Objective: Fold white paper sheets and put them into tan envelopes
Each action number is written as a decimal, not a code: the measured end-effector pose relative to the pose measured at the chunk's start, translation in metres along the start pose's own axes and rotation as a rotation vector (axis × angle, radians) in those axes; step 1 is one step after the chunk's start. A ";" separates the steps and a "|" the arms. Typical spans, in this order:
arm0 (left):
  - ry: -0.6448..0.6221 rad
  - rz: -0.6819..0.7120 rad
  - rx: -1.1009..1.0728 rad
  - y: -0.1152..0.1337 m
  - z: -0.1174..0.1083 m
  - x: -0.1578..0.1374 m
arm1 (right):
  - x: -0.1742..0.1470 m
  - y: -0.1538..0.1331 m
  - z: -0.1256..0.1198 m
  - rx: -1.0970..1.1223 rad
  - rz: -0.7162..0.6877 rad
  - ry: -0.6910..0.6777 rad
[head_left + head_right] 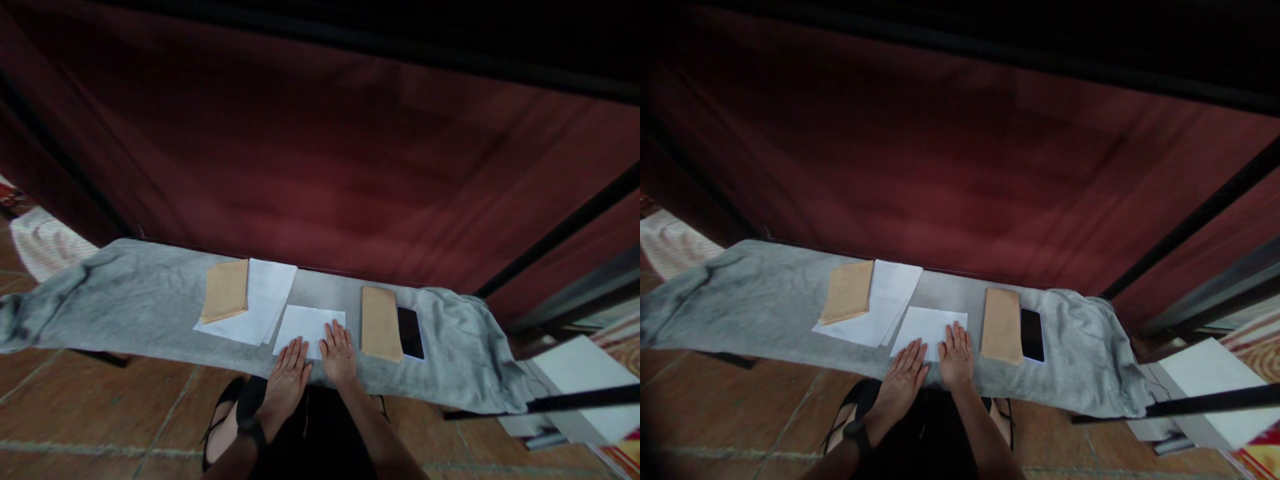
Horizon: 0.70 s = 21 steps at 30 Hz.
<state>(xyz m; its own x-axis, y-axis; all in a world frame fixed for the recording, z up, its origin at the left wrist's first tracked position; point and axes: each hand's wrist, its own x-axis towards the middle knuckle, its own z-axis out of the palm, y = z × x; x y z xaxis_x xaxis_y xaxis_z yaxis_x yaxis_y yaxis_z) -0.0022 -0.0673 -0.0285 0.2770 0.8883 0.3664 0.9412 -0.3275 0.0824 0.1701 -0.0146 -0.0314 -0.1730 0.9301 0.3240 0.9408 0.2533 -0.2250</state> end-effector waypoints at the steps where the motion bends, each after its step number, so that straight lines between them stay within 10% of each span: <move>1: -0.009 -0.021 -0.016 0.001 0.002 0.004 | -0.001 0.000 0.001 -0.007 0.001 0.028; 12: -0.155 -0.050 -0.126 0.015 0.031 0.092 | -0.001 -0.002 0.003 -0.019 -0.017 0.061; 21: -0.013 -0.080 -0.038 -0.022 0.039 0.085 | 0.000 -0.003 -0.008 0.050 0.000 -0.020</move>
<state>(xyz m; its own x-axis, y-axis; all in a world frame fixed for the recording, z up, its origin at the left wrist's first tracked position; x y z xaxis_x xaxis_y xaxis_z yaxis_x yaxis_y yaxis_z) 0.0081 0.0276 -0.0351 0.2041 0.9160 0.3453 0.9526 -0.2672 0.1458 0.1699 -0.0176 -0.0230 -0.1790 0.9352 0.3054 0.9253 0.2655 -0.2709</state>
